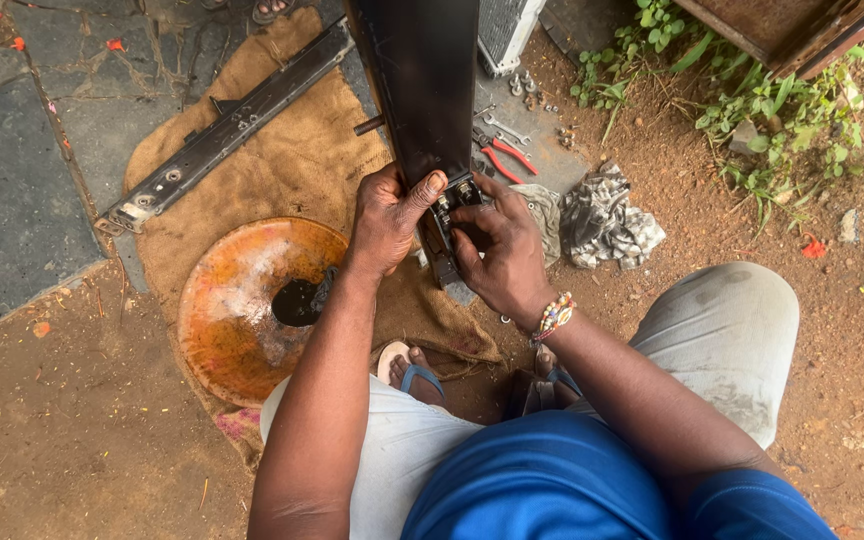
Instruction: The person sits on the ground and works on a metal frame, repeatedly inserting and adjusting small metal components into a slot. They use a rag to wipe the components and occasionally dip a rag into a bowl of dark liquid to apply it to the frame.
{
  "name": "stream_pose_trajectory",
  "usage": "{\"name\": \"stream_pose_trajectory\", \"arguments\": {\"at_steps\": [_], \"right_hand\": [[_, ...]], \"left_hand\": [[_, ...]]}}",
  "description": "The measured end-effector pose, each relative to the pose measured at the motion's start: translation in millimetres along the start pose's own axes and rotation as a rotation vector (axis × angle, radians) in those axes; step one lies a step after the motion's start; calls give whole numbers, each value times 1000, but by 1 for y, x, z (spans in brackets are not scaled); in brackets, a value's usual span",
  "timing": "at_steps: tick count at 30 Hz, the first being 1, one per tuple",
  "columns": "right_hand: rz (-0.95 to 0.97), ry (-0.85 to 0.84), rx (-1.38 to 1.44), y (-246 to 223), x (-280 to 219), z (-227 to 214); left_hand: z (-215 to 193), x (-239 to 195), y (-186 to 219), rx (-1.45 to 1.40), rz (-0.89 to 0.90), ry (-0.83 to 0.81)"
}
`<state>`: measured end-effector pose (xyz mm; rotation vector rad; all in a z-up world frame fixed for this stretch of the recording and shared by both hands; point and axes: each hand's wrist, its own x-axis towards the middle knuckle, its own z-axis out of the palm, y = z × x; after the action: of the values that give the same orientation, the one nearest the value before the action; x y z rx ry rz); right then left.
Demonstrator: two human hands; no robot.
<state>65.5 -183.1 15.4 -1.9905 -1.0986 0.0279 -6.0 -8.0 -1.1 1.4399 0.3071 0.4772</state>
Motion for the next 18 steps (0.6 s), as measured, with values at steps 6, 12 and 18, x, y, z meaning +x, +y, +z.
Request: {"name": "stream_pose_trajectory", "arguments": {"at_steps": [6, 12, 18], "right_hand": [[-48, -10, -76, 2, 1, 0], [-78, 13, 3, 3, -1, 2], [-64, -77, -27, 4, 13, -2]], "left_hand": [[-1, 0, 0, 40, -6, 13], [-5, -3, -4, -27, 16, 18], [-3, 0, -3, -24, 15, 48]]}}
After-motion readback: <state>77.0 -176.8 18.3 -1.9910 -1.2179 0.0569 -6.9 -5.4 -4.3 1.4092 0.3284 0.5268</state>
